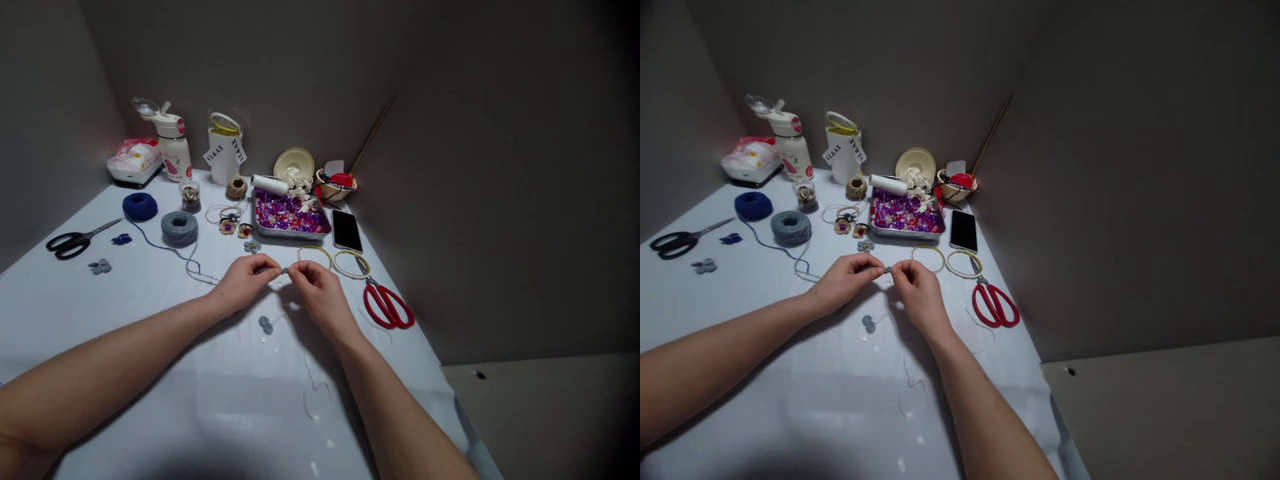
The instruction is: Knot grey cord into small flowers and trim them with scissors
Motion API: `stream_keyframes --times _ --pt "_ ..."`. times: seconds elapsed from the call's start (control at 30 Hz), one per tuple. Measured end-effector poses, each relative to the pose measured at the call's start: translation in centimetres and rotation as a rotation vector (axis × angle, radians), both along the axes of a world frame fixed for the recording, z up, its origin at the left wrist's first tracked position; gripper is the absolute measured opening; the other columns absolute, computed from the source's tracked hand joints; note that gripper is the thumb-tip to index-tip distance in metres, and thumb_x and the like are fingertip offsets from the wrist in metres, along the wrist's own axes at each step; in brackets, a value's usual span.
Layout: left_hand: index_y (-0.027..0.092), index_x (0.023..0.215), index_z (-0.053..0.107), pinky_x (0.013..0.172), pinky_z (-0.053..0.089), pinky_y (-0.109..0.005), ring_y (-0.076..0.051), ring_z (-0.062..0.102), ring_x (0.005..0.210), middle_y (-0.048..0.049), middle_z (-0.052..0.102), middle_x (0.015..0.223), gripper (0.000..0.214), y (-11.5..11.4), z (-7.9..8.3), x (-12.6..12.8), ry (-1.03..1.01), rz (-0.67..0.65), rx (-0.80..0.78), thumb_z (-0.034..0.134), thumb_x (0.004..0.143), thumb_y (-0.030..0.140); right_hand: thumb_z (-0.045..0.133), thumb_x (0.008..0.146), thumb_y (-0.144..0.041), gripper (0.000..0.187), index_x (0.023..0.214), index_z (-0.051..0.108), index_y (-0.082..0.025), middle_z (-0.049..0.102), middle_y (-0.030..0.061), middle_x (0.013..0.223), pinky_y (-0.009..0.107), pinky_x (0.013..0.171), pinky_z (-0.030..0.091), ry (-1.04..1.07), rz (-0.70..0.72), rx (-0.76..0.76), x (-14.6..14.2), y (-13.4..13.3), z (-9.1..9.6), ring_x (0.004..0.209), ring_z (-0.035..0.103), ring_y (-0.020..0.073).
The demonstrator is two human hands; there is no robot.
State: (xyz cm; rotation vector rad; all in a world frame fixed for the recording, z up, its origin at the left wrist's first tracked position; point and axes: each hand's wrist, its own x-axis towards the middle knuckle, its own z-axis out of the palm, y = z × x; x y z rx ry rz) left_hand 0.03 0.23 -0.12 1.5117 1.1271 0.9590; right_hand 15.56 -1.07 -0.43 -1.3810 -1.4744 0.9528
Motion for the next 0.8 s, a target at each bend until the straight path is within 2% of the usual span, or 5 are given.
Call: stream_keyframes --times 0.07,0.3,0.5,0.8 --pt "0.018 0.074 0.067 0.069 0.041 -0.029 -0.015 0.055 0.073 -0.0044 0.066 0.077 0.012 0.1 0.2 -0.2 0.059 -0.024 0.055 0.058 0.077 0.025 0.056 0.077 -0.037 0.020 0.072 0.059 -0.017 0.055 -0.0002 0.066 0.026 0.057 0.037 -0.018 0.012 -0.003 0.1 0.0 0.1 0.060 0.046 0.0132" --pt "0.018 0.077 0.069 0.058 0.033 -0.028 -0.014 0.045 0.057 0.0000 0.056 0.059 0.015 0.1 0.4 -0.7 0.240 -0.036 0.129 0.057 0.077 0.027 0.053 0.079 -0.031 0.015 0.073 0.058 -0.018 0.056 0.0000 0.066 0.026 0.056 0.036 -0.103 0.084 -0.011 0.3 -0.4 0.5 0.059 0.047 0.0131" --pt "0.018 0.079 0.070 0.062 0.034 -0.028 -0.015 0.049 0.060 -0.0012 0.060 0.062 0.016 0.1 0.5 -0.9 0.361 -0.130 0.202 0.055 0.078 0.024 0.050 0.080 -0.026 0.013 0.071 0.057 -0.019 0.054 -0.0016 0.063 0.025 0.055 0.034 -0.282 0.187 -0.011 0.8 -0.5 1.0 0.057 0.046 0.0125" --pt "0.017 0.079 0.072 0.059 0.036 -0.029 -0.015 0.048 0.054 -0.0021 0.061 0.059 0.019 0.0 0.2 -0.6 0.479 -0.208 0.203 0.053 0.075 0.019 0.047 0.081 -0.019 0.012 0.072 0.054 -0.019 0.059 0.0017 0.069 0.026 0.060 0.035 -0.531 0.303 0.052 1.4 -0.7 1.2 0.063 0.050 0.0142"
